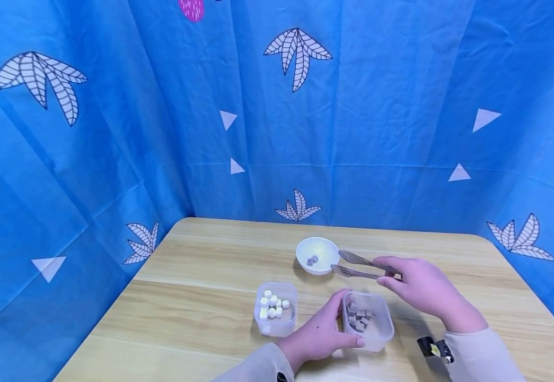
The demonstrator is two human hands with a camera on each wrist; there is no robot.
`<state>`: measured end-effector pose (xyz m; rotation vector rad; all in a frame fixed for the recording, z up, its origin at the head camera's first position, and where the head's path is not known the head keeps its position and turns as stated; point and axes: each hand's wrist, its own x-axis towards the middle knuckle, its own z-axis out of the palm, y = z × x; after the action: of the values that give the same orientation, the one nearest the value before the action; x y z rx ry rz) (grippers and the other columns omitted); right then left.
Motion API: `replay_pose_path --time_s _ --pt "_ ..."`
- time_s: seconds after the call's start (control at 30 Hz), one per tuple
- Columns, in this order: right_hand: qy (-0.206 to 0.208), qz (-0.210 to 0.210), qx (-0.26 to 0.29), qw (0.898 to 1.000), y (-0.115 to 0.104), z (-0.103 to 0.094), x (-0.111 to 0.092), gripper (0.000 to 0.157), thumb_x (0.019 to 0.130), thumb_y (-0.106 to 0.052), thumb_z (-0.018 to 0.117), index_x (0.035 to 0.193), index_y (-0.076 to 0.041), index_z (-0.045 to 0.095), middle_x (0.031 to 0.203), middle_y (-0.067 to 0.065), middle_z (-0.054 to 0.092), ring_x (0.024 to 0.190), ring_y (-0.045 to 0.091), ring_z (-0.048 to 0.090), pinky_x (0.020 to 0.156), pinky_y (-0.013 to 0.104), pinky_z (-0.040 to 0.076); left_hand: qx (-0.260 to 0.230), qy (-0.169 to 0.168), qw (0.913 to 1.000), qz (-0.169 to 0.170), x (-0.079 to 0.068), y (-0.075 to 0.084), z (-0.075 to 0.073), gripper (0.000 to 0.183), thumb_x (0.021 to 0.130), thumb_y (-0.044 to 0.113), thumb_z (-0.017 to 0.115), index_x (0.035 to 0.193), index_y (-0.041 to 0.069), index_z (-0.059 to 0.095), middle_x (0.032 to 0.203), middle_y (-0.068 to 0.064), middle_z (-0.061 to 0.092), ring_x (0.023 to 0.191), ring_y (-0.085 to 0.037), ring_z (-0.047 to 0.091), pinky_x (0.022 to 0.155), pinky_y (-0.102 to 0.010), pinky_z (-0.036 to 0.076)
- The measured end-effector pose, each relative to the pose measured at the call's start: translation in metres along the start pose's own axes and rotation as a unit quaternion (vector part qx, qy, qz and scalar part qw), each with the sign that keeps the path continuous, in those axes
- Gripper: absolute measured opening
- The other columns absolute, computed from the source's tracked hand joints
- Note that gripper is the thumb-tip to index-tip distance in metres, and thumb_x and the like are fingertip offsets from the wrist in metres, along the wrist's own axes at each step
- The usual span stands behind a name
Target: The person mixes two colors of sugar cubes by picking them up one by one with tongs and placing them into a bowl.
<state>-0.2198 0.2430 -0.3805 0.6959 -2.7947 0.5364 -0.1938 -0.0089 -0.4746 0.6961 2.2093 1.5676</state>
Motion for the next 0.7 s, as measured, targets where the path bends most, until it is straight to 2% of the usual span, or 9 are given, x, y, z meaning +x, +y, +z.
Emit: replay_pose_path --time_s 0.23,0.5,0.7 --pt "-0.005 -0.020 0.022 1.000 -0.005 -0.026 -0.010 0.036 0.095 -0.033 0.072 0.129 -0.020 0.069 0.103 -0.012 0.072 0.087 0.004 0.067 0.076 0.038 0.057 0.001 0.005 1.0000 -0.001 0.000 0.000 0.000 0.093 0.080 0.036 0.085 0.155 0.026 0.031 0.146 0.011 0.048 0.133 -0.007 0.044 0.118 -0.046 0.026" --pt "-0.040 -0.024 0.029 0.998 -0.011 -0.054 -0.020 0.030 0.096 -0.034 0.072 0.124 -0.025 0.069 0.092 -0.022 0.065 0.077 -0.003 0.058 0.067 0.029 0.053 0.000 0.004 1.0000 -0.003 0.000 0.002 0.000 0.092 0.080 0.035 0.085 0.154 0.030 0.030 0.147 0.010 0.047 0.134 -0.008 0.043 0.119 -0.045 0.025" --pt "-0.090 -0.044 0.019 0.995 -0.011 -0.062 -0.027 0.022 0.094 -0.036 0.072 0.114 -0.026 0.071 0.085 -0.025 0.060 0.067 -0.003 0.050 0.060 0.026 0.045 0.008 0.003 0.9999 -0.005 0.000 0.002 0.001 0.095 0.080 0.035 0.085 0.156 0.032 0.027 0.149 0.010 0.046 0.136 -0.008 0.042 0.119 -0.047 0.023"
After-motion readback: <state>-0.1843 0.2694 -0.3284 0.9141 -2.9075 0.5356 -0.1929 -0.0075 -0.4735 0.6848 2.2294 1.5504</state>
